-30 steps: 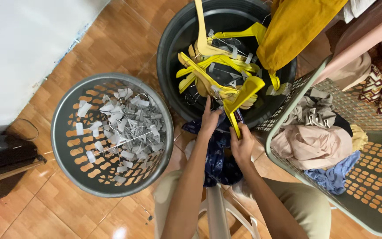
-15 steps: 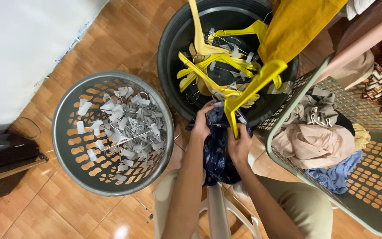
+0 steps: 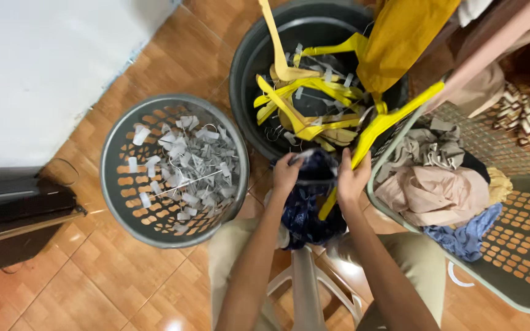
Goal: The person sits cross-legged on a chair and handles a blue patterned garment, then places it on a yellow hanger and hangs it on a nearby rack. The person then picks up a light-colored garment and begins to fold it.
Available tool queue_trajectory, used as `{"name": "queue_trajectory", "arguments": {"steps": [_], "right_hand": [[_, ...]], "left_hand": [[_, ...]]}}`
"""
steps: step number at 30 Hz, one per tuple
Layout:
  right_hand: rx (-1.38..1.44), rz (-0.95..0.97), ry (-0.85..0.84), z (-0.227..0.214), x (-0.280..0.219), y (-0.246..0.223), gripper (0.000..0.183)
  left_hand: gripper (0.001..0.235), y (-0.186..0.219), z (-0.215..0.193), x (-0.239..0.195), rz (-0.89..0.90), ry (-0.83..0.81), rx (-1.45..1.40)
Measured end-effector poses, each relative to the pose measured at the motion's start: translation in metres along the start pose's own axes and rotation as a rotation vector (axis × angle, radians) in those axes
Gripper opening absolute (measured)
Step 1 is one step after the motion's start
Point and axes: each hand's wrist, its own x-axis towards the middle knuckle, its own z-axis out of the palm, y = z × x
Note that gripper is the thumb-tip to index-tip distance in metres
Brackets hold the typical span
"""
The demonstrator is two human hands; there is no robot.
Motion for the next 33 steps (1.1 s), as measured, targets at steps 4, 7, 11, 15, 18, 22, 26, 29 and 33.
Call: {"name": "queue_trajectory", "arguments": {"steps": [4, 7, 11, 15, 18, 22, 26, 29, 33], "right_hand": [[0.057, -0.027, -0.062, -0.012, -0.033, -0.016, 0.015], [0.067, -0.045, -0.149, -0.03, -0.065, -0.026, 0.019], [-0.051, -0.078, -0.279, -0.063, -0.112, -0.032, 0.035], [-0.232, -0.207, -0.451, -0.102, -0.159, -0.023, 0.043], [-0.558, -0.741, -0.404, -0.115, -0.181, -0.016, 0.05], [-0.442, -0.544, -0.454, -0.119, -0.199, -0.014, 0.052], [-0.351, -0.497, -0.369, -0.14, -0.211, -0.029, 0.051], [-0.24, -0.513, -0.272, -0.145, -0.198, -0.058, 0.05], [-0.198, -0.403, -0.198, -0.155, -0.202, -0.074, 0.047]], "left_hand": [[0.041, 0.019, -0.022, -0.061, -0.007, -0.08, 0.045], [0.042, 0.018, -0.036, -0.11, 0.048, 0.034, 0.124], [0.036, 0.011, -0.049, -0.162, 0.419, 0.14, 0.051], [0.033, 0.005, -0.052, -0.208, 0.518, 0.076, -0.197], [0.027, 0.008, -0.055, -0.24, 0.46, -0.108, -0.318], [0.023, 0.013, -0.066, -0.271, 0.508, -0.206, -0.431], [0.019, 0.019, -0.068, -0.288, 0.44, -0.286, -0.523], [0.02, 0.039, -0.07, -0.287, 0.536, -0.146, -0.432], [0.06, 0.041, -0.059, -0.311, 0.852, 0.659, 0.16]]}}
